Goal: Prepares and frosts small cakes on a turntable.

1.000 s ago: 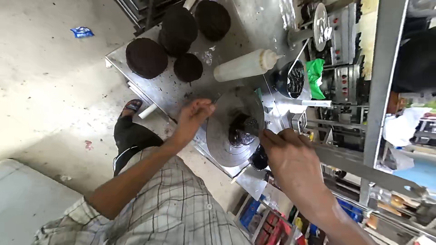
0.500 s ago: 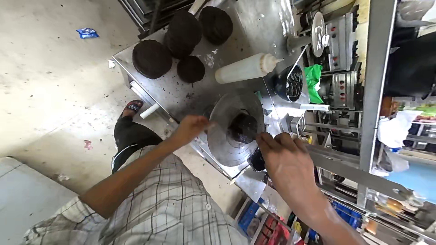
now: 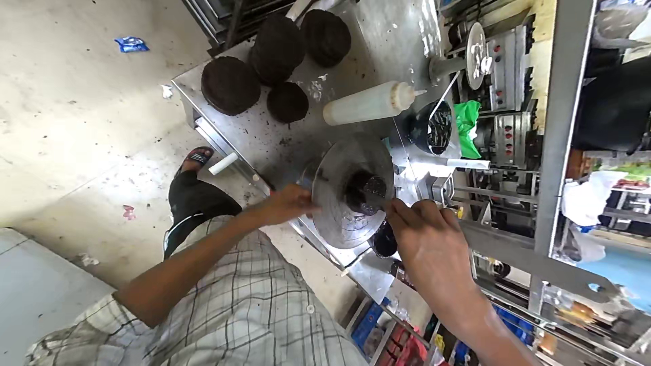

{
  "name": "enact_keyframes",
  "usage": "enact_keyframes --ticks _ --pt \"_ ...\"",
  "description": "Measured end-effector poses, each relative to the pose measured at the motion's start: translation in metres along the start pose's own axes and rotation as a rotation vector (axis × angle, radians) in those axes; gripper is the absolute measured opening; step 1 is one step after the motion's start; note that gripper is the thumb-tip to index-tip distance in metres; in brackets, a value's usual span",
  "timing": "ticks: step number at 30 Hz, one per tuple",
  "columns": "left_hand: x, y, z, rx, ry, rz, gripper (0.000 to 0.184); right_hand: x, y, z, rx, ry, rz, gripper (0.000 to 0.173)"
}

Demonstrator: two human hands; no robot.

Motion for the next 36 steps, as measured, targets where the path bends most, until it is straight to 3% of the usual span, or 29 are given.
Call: enact_keyframes --ticks 3,5,8,11,13,17,20,23,25,27,29,32,36 --pt "-0.017 0.032 -0.006 0.198 -0.057 -0.341 0.026 0.003 0.0 0.001 -0.007 -0.004 0.0 0.024" --pt "-0.023 0.031 -0.01 0.287 -0.07 -0.4 0.036 0.003 0.0 0.001 0.004 -0.006 -0.018 0.021" --pt "-0.017 0.014 -0.007 0.283 0.026 -0.344 0.024 0.004 0.001 0.004 -0.005 -0.004 -0.023 0.021" --pt "0.001 0.0 -0.008 0.132 0.149 -0.173 0.022 0.009 0.003 0.008 -0.019 0.0 -0.022 0.02" --pt "0.003 -0.002 -0.006 0.068 0.137 -0.104 0.019 0.016 0.003 0.01 -0.023 -0.006 -0.031 0.018" --pt "-0.003 0.008 -0.001 -0.034 0.047 -0.129 0.023 0.043 -0.008 0.001 -0.141 -0.047 0.063 0.015" --pt "-0.006 0.014 -0.001 -0.047 0.045 -0.159 0.018 0.095 -0.021 -0.05 -0.454 -0.306 0.105 0.035" --pt "-0.008 0.016 0.012 -0.026 0.01 -0.137 0.019 0.189 -0.073 -0.112 -0.639 -0.777 -0.031 0.024" --pt "-0.006 0.017 0.021 -0.017 0.007 -0.14 0.021 0.259 -0.14 -0.116 -0.698 -1.162 -0.171 0.02" --pt "-0.004 0.017 0.024 -0.015 0.025 -0.165 0.021 0.307 -0.21 -0.082 -0.699 -1.499 -0.189 0.029" --pt "-0.004 0.018 0.025 -0.032 0.038 -0.194 0.023 0.327 -0.263 -0.027 -0.677 -1.695 -0.204 0.034" --pt "-0.006 0.024 0.023 -0.06 0.035 -0.231 0.02 0.323 -0.306 0.055 -0.602 -1.762 -0.307 0.038" --pt "-0.004 0.025 0.017 -0.101 0.015 -0.275 0.012 0.355 -0.302 0.152 -0.537 -1.84 -0.401 0.039"
Point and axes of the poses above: each hand's wrist, its own x-axis away from the middle knuckle, its own y-axis out of the back of the hand, z = x × y, the point moved 8 cm from there along -x, towards the middle knuckle, and after that the axes turned 14 degrees about -z, right-handed, at the moved point
